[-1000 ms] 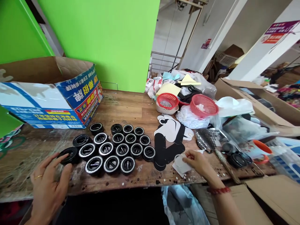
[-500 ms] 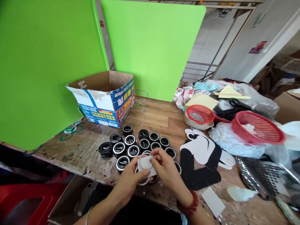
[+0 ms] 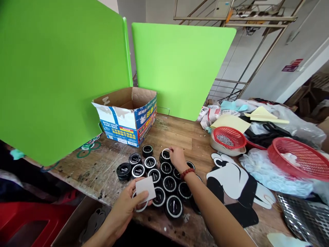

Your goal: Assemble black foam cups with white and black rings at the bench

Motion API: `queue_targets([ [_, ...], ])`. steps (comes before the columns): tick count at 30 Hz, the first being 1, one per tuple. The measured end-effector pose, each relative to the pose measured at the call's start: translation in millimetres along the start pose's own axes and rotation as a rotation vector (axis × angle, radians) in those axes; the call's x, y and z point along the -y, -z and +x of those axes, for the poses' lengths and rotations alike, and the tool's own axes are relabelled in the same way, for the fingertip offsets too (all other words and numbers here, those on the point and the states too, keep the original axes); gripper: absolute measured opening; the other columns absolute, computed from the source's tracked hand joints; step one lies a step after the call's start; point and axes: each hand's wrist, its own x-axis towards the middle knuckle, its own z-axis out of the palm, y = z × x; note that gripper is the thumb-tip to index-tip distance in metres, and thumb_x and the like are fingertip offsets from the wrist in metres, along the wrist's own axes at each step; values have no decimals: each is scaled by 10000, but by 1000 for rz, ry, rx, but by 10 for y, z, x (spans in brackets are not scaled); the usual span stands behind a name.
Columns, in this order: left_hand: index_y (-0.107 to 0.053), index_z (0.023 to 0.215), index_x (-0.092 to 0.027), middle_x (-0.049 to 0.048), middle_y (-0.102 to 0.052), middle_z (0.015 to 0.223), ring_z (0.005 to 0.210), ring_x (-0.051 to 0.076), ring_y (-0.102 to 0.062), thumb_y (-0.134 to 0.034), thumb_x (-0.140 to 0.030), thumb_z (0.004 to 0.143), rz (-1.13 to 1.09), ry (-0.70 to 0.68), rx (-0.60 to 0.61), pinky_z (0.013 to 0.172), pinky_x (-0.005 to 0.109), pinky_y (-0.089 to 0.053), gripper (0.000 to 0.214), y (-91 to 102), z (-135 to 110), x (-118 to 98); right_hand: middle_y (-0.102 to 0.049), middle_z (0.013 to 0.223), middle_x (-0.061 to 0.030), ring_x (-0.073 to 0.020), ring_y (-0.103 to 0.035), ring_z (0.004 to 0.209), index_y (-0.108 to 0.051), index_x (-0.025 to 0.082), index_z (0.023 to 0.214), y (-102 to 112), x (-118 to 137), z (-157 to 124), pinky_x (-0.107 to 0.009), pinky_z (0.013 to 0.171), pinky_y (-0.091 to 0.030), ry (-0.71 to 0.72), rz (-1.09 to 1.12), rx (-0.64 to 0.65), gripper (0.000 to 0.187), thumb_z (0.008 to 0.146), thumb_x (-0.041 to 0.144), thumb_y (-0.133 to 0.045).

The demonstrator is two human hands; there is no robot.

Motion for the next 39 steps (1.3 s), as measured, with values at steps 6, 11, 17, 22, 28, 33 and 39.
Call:
queue_targets([
  [6, -565, 1079, -170, 70, -669, 977, 827, 199, -639, -881, -370, 560, 17, 3, -3, 674, 304, -592, 640, 66, -85, -77, -697, 876, -147, -201, -633, 777, -717, 129, 762, -100, 35, 42, -274, 702, -402, 29, -219, 93, 278, 887, 113, -469],
  [11, -565, 1082, -183, 66, -667, 983, 859, 217, -646, -861, -375, 587, 12, -9, -26, 681, 312, -589, 607, 129, -103, -79, -654, 1111, -153, -230, -588, 993, -722, 129, 958, 20, 53, -71, -310, 862, -401, 103, -305, 136, 273, 940, 222, -466],
  [17, -560, 1102, -192, 65, -661, 993, 871, 219, -648, -819, -356, 632, 23, -12, -7, 726, 344, -592, 561, 107, -106, -61, -601, 1283, -136, -342, -490, 1144, -707, 206, 1122, 19, 46, -145, -464, 929, -367, 131, -344, 194, 315, 907, 382, -558],
  [22, -540, 1132, -190, 77, -655, 1045, 932, 224, -636, -780, -316, 670, 24, -44, 21, 783, 343, -578, 536, 84, -110, -25, -620, 1206, -184, -353, -501, 1114, -723, 174, 1065, 79, 126, -138, -485, 910, -363, 118, -341, 176, 283, 873, 351, -613],
  [28, -512, 1173, -214, 74, -637, 1058, 919, 223, -641, -824, -296, 625, -11, -49, 22, 798, 375, -574, 635, 105, -83, -16, -672, 880, -65, -194, -587, 830, -685, 167, 903, 91, 496, -599, -297, 738, -437, 204, 221, 350, 296, 911, 414, -521],
  [33, -523, 1151, -162, 104, -669, 1025, 893, 220, -668, -864, -344, 603, -82, -36, 61, 834, 362, -553, 670, 72, -98, -96, -625, 709, -5, -145, -542, 640, -646, 164, 815, 68, 601, -889, -245, 570, -410, 41, 667, 449, 220, 723, 363, -634],
  [39, -649, 977, -134, 117, -715, 889, 847, 236, -684, -704, -538, 741, 91, -224, -78, 859, 377, -531, 471, 412, 66, -442, -620, 670, 3, -131, -523, 564, -633, 176, 851, 186, 329, -860, -227, 478, -369, -172, 787, 327, 382, 686, 515, -697],
])
